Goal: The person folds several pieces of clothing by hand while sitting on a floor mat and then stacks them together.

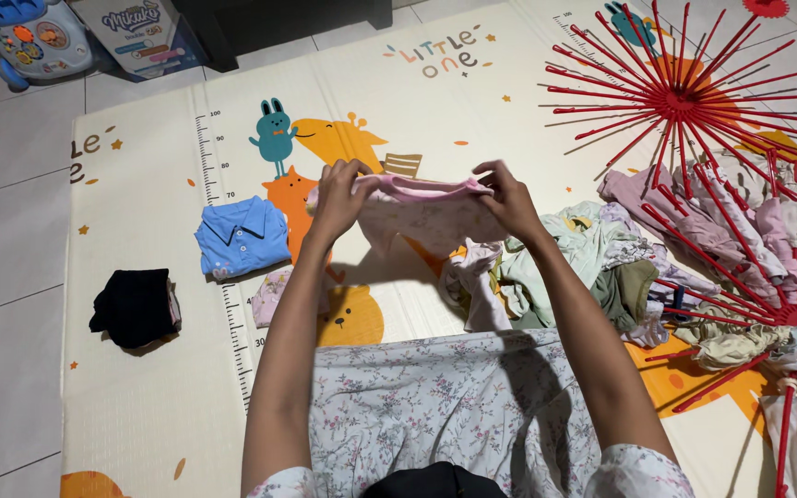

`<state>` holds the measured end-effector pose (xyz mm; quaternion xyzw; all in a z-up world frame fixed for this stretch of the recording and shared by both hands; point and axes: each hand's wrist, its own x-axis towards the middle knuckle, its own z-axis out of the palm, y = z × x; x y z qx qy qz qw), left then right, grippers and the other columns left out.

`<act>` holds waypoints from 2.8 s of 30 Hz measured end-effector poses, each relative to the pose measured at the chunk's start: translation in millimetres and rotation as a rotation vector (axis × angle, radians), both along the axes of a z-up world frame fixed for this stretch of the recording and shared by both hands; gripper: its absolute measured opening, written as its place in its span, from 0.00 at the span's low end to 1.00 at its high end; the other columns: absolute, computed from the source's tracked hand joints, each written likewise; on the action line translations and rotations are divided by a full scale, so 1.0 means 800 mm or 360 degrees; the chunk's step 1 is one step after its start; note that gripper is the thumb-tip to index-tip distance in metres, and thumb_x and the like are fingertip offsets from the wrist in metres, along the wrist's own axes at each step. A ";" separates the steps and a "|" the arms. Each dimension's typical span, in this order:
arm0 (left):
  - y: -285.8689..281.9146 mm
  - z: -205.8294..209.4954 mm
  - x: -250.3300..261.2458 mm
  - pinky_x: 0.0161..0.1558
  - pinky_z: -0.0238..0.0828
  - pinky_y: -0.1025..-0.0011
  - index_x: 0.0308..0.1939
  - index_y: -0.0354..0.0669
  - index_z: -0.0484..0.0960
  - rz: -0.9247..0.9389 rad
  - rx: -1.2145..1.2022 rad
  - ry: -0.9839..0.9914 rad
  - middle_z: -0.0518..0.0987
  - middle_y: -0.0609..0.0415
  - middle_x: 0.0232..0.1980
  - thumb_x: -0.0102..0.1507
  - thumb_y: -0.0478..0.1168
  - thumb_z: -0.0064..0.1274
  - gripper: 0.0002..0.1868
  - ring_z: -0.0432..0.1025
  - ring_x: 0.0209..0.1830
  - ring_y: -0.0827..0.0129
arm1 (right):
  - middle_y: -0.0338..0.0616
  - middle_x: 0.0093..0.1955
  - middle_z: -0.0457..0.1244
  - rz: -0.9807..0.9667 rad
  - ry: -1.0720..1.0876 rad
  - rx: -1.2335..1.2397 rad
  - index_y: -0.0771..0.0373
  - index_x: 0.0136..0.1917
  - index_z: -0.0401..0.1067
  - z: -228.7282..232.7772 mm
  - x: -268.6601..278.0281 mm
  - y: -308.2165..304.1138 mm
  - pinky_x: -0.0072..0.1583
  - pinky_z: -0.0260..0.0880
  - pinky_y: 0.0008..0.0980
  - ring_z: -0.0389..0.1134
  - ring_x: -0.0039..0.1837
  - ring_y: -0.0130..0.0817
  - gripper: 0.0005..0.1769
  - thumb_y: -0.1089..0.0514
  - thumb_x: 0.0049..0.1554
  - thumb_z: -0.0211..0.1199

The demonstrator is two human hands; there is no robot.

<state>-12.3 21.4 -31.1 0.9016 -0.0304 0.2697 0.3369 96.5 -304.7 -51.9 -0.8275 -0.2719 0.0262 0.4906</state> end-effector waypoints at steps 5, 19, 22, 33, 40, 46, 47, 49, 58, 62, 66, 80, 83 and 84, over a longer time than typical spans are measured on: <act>0.005 0.015 -0.005 0.51 0.63 0.59 0.46 0.49 0.84 0.0065 0.0009 0.0203 0.76 0.52 0.39 0.62 0.49 0.62 0.13 0.64 0.45 0.57 | 0.43 0.60 0.63 0.0311 -0.0088 0.0217 0.66 0.56 0.69 0.011 -0.002 -0.001 0.60 0.76 0.28 0.70 0.60 0.32 0.14 0.72 0.56 0.61; 0.025 0.013 -0.010 0.52 0.63 0.57 0.44 0.48 0.86 0.0060 0.0078 0.0411 0.75 0.51 0.38 0.64 0.56 0.59 0.17 0.63 0.46 0.56 | 0.51 0.48 0.66 0.0259 0.0531 -0.0056 0.65 0.47 0.81 -0.034 0.032 -0.010 0.52 0.66 0.40 0.62 0.48 0.37 0.22 0.45 0.69 0.61; 0.028 0.015 -0.010 0.52 0.63 0.56 0.44 0.48 0.86 0.0057 0.0095 0.0432 0.75 0.51 0.38 0.64 0.56 0.58 0.17 0.63 0.46 0.56 | 0.40 0.54 0.71 0.0503 0.0553 0.0243 0.62 0.46 0.82 -0.032 0.029 -0.006 0.55 0.69 0.35 0.65 0.50 0.31 0.19 0.45 0.62 0.63; 0.033 0.024 -0.005 0.56 0.58 0.58 0.43 0.49 0.86 0.0084 0.0200 0.0443 0.76 0.52 0.38 0.63 0.57 0.59 0.18 0.62 0.47 0.57 | 0.43 0.54 0.70 0.0472 -0.0195 -0.0553 0.58 0.39 0.84 0.006 0.003 0.012 0.60 0.65 0.46 0.63 0.57 0.36 0.14 0.48 0.44 0.78; 0.027 0.037 -0.011 0.55 0.62 0.54 0.42 0.47 0.84 0.0099 0.0294 0.0393 0.79 0.51 0.40 0.65 0.59 0.57 0.19 0.69 0.47 0.54 | 0.40 0.37 0.70 0.0104 0.0205 -0.0357 0.56 0.43 0.80 -0.003 0.013 0.002 0.43 0.66 0.35 0.66 0.39 0.31 0.14 0.44 0.57 0.67; 0.013 0.037 -0.009 0.45 0.67 0.52 0.45 0.41 0.80 -0.0040 0.0411 0.0360 0.79 0.45 0.40 0.62 0.53 0.59 0.20 0.72 0.47 0.49 | 0.44 0.34 0.63 -0.0033 -0.0120 -0.0439 0.63 0.53 0.67 0.013 0.005 0.012 0.41 0.62 0.34 0.64 0.38 0.32 0.23 0.46 0.57 0.73; 0.017 0.032 -0.009 0.44 0.67 0.53 0.44 0.39 0.81 -0.0129 0.0450 0.0182 0.79 0.44 0.40 0.56 0.50 0.62 0.20 0.72 0.47 0.49 | 0.46 0.35 0.63 0.0019 -0.0115 -0.0581 0.62 0.59 0.66 0.018 0.008 0.008 0.42 0.63 0.35 0.64 0.39 0.33 0.31 0.46 0.52 0.77; 0.030 0.023 -0.004 0.45 0.69 0.54 0.40 0.38 0.83 -0.0153 0.0539 0.0181 0.78 0.41 0.40 0.53 0.46 0.65 0.18 0.71 0.46 0.47 | 0.46 0.39 0.64 0.0017 -0.0174 -0.0539 0.61 0.60 0.68 0.017 0.018 0.002 0.44 0.67 0.35 0.66 0.42 0.33 0.30 0.50 0.49 0.76; 0.042 -0.004 0.002 0.52 0.69 0.57 0.46 0.38 0.83 -0.0107 0.0092 0.0363 0.76 0.42 0.44 0.66 0.46 0.55 0.15 0.71 0.47 0.49 | 0.51 0.53 0.64 -0.0059 -0.0282 -0.0387 0.64 0.60 0.73 -0.027 0.036 0.003 0.56 0.68 0.44 0.68 0.53 0.47 0.12 0.59 0.64 0.60; 0.035 0.024 -0.010 0.51 0.63 0.53 0.43 0.38 0.86 0.0042 0.0298 0.0402 0.73 0.41 0.43 0.52 0.60 0.67 0.29 0.65 0.46 0.49 | 0.51 0.55 0.64 0.0047 -0.0272 -0.0259 0.63 0.63 0.72 -0.032 0.033 0.005 0.59 0.66 0.41 0.67 0.57 0.46 0.14 0.62 0.64 0.56; 0.022 0.041 -0.021 0.54 0.57 0.49 0.43 0.45 0.90 0.0172 0.0192 0.0528 0.74 0.48 0.40 0.60 0.58 0.59 0.22 0.63 0.51 0.50 | 0.49 0.54 0.65 0.0193 -0.0147 -0.0067 0.64 0.61 0.71 -0.021 0.028 0.013 0.61 0.67 0.39 0.68 0.58 0.41 0.14 0.64 0.62 0.53; 0.052 0.042 -0.029 0.35 0.72 0.60 0.36 0.40 0.90 0.0187 0.0137 0.0287 0.83 0.45 0.34 0.54 0.53 0.70 0.20 0.78 0.31 0.56 | 0.45 0.46 0.69 -0.0003 -0.0218 -0.0505 0.59 0.54 0.73 0.018 0.009 0.022 0.50 0.69 0.37 0.72 0.47 0.36 0.15 0.63 0.52 0.68; 0.072 0.041 -0.030 0.37 0.75 0.62 0.41 0.40 0.88 -0.0164 0.0140 0.0354 0.83 0.44 0.35 0.49 0.51 0.73 0.23 0.80 0.33 0.59 | 0.45 0.42 0.70 0.0216 -0.0048 -0.0532 0.60 0.57 0.74 0.002 0.023 0.018 0.48 0.69 0.36 0.69 0.44 0.34 0.18 0.66 0.52 0.67; 0.073 0.044 -0.028 0.37 0.75 0.62 0.41 0.41 0.88 -0.0160 0.0060 0.0490 0.84 0.45 0.34 0.50 0.50 0.72 0.22 0.80 0.33 0.59 | 0.46 0.40 0.69 0.0326 -0.0027 -0.0576 0.61 0.57 0.75 0.001 0.031 0.014 0.48 0.68 0.37 0.68 0.43 0.35 0.19 0.67 0.52 0.67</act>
